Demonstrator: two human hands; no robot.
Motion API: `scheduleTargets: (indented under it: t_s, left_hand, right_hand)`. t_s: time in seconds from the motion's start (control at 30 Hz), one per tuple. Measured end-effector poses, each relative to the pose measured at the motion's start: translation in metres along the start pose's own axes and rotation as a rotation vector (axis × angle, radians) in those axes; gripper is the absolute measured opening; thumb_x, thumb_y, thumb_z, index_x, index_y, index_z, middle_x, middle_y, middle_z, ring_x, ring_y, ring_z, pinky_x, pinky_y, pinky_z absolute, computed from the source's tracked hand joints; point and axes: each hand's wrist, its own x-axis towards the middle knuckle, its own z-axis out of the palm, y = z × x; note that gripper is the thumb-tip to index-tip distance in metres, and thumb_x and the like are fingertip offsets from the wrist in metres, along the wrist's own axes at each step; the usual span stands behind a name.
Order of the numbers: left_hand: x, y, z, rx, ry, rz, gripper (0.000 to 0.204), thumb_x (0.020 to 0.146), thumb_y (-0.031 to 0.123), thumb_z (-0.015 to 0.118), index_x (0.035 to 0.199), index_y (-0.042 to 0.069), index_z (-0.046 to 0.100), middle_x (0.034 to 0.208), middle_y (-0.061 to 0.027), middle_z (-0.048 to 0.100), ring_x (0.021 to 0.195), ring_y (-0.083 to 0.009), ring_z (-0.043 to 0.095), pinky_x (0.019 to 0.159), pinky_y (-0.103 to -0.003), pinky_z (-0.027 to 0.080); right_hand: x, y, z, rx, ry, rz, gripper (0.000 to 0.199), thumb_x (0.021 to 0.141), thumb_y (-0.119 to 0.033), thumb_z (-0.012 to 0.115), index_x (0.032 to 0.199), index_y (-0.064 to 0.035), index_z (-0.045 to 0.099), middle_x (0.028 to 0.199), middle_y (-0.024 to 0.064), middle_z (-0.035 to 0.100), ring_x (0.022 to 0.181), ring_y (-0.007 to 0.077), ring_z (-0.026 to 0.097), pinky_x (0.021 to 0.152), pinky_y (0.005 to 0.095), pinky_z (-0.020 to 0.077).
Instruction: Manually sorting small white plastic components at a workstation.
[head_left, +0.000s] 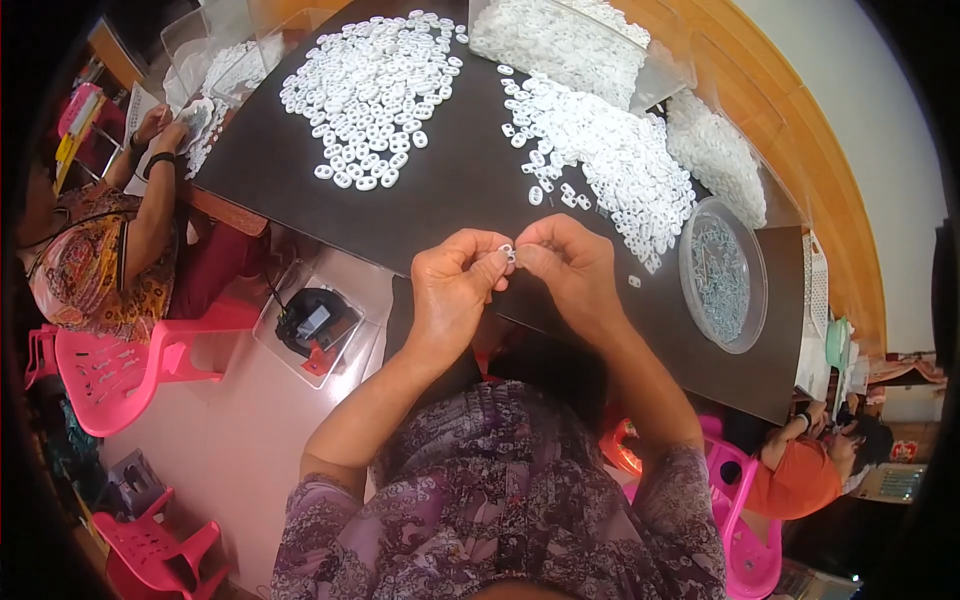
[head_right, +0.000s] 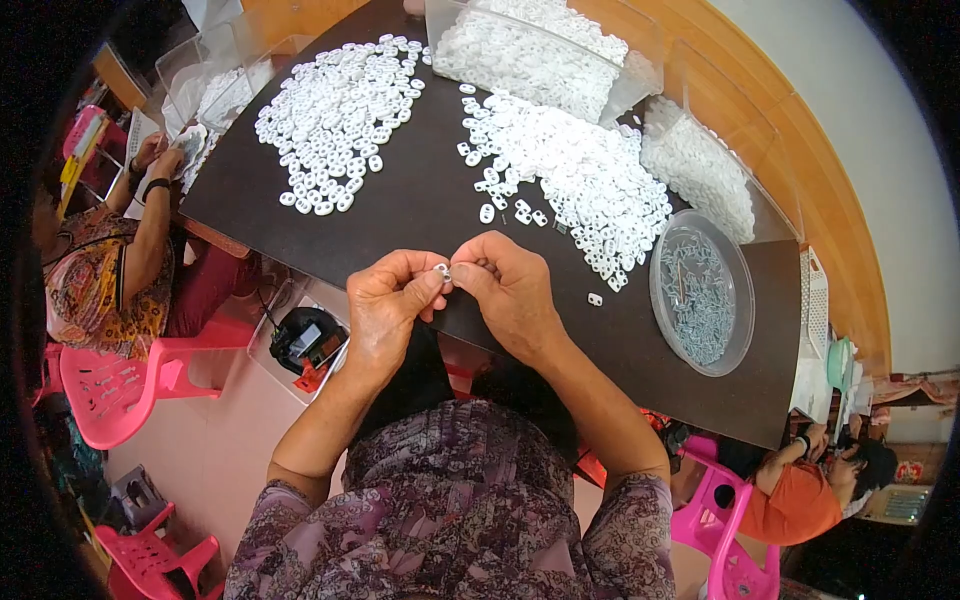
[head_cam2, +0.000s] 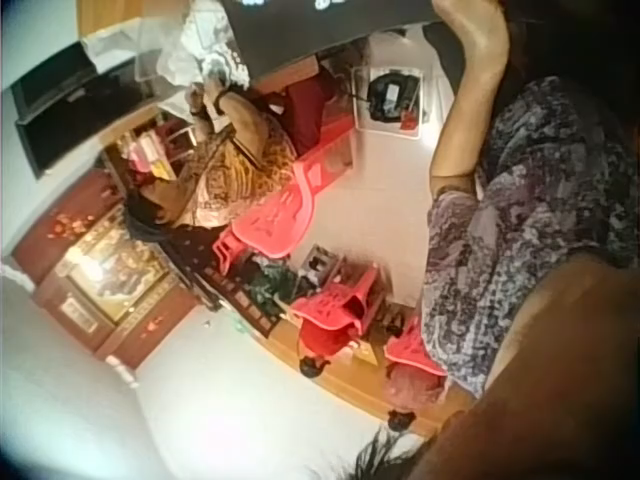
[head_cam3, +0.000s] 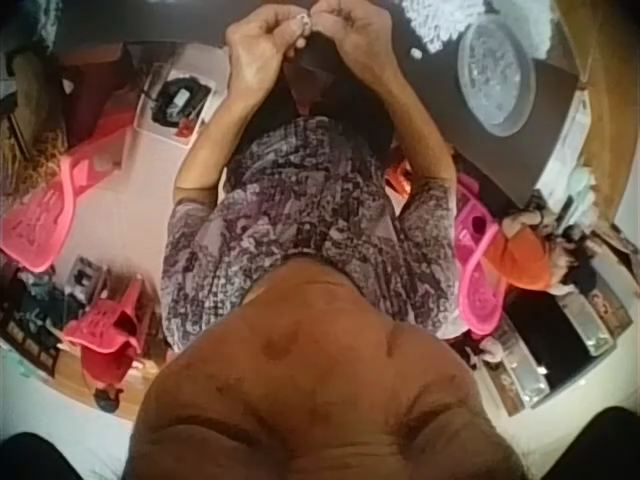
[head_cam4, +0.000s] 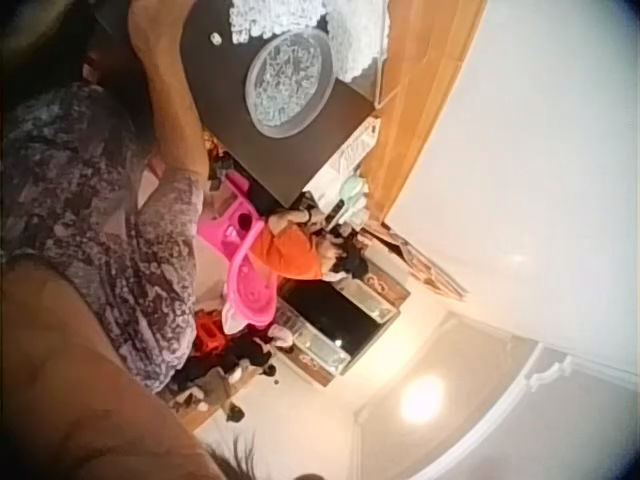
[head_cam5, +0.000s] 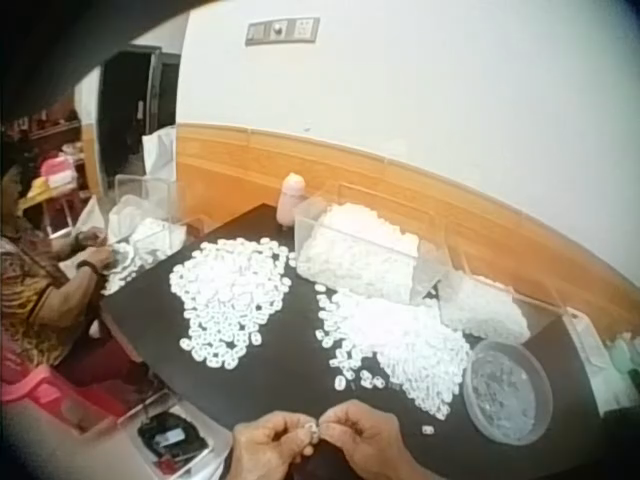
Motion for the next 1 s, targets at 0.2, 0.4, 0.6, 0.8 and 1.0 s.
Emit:
scheduleTargets:
  t_s: [0.2, 0.4, 0.6, 0.8, 1.0]
  left_hand:
    - [0.0, -0.001, 0.004, 0.133, -0.003, 0.02, 0.012, 0.088, 0.007, 0.059, 0.094, -0.004, 0.063, 0.078, -0.003, 0.063, 0.064, -0.0057, 0.054, 0.055, -0.018, 0.042]
    - [0.004, -0.005, 0.0, 0.011, -0.011, -0.028, 0.013, 0.089, 0.008, 0.059, 0.094, -0.003, 0.062, 0.078, -0.0037, 0.062, 0.065, -0.0061, 0.055, 0.056, -0.018, 0.043]
    - [0.014, -0.007, -0.001, -0.081, -0.003, -0.032, 0.012, 0.088, 0.007, 0.059, 0.095, -0.003, 0.062, 0.079, -0.0052, 0.063, 0.064, -0.0073, 0.056, 0.056, -0.019, 0.043]
    - [0.018, -0.009, -0.004, -0.144, -0.009, -0.047, 0.013, 0.087, 0.006, 0.059, 0.095, -0.004, 0.062, 0.079, -0.0064, 0.064, 0.063, -0.0079, 0.056, 0.055, -0.019, 0.043]
    - [0.018, -0.009, -0.006, -0.154, -0.001, -0.056, 0.013, 0.087, 0.007, 0.06, 0.095, -0.004, 0.062, 0.079, -0.0068, 0.064, 0.063, -0.0082, 0.056, 0.055, -0.019, 0.043]
  right_hand:
    - [-0.003, 0.002, 0.006, -0.184, 0.062, -0.083, 0.004, 0.084, -0.003, 0.055, 0.085, 0.0002, 0.057, 0.073, 0.0071, 0.059, 0.067, 0.0132, 0.057, 0.062, 0.0258, 0.046]
    - [0.005, 0.004, -0.014, -0.265, 0.1, -0.075, 0.01, 0.084, -0.006, 0.057, 0.091, 0.0002, 0.062, 0.081, 0.0041, 0.062, 0.077, 0.0098, 0.056, 0.073, 0.0235, 0.0454]
    - [0.049, 0.021, -0.048, -0.819, 0.12, -0.447, 0.02, 0.073, 0.0, 0.063, 0.09, -0.0096, 0.067, 0.076, 0.0105, 0.057, 0.073, 0.029, 0.055, 0.065, 0.0359, 0.044]
    - [0.076, 0.034, -0.046, -1.043, -0.057, -0.568, 0.016, 0.07, -0.004, 0.066, 0.084, -0.0122, 0.066, 0.073, 0.0091, 0.052, 0.074, 0.0287, 0.052, 0.064, 0.0393, 0.0429]
    - [0.079, 0.024, -0.038, -1.077, -0.146, -0.554, 0.013, 0.07, -0.004, 0.066, 0.079, -0.0071, 0.059, 0.078, 0.0106, 0.054, 0.078, 0.0298, 0.052, 0.066, 0.0394, 0.0426]
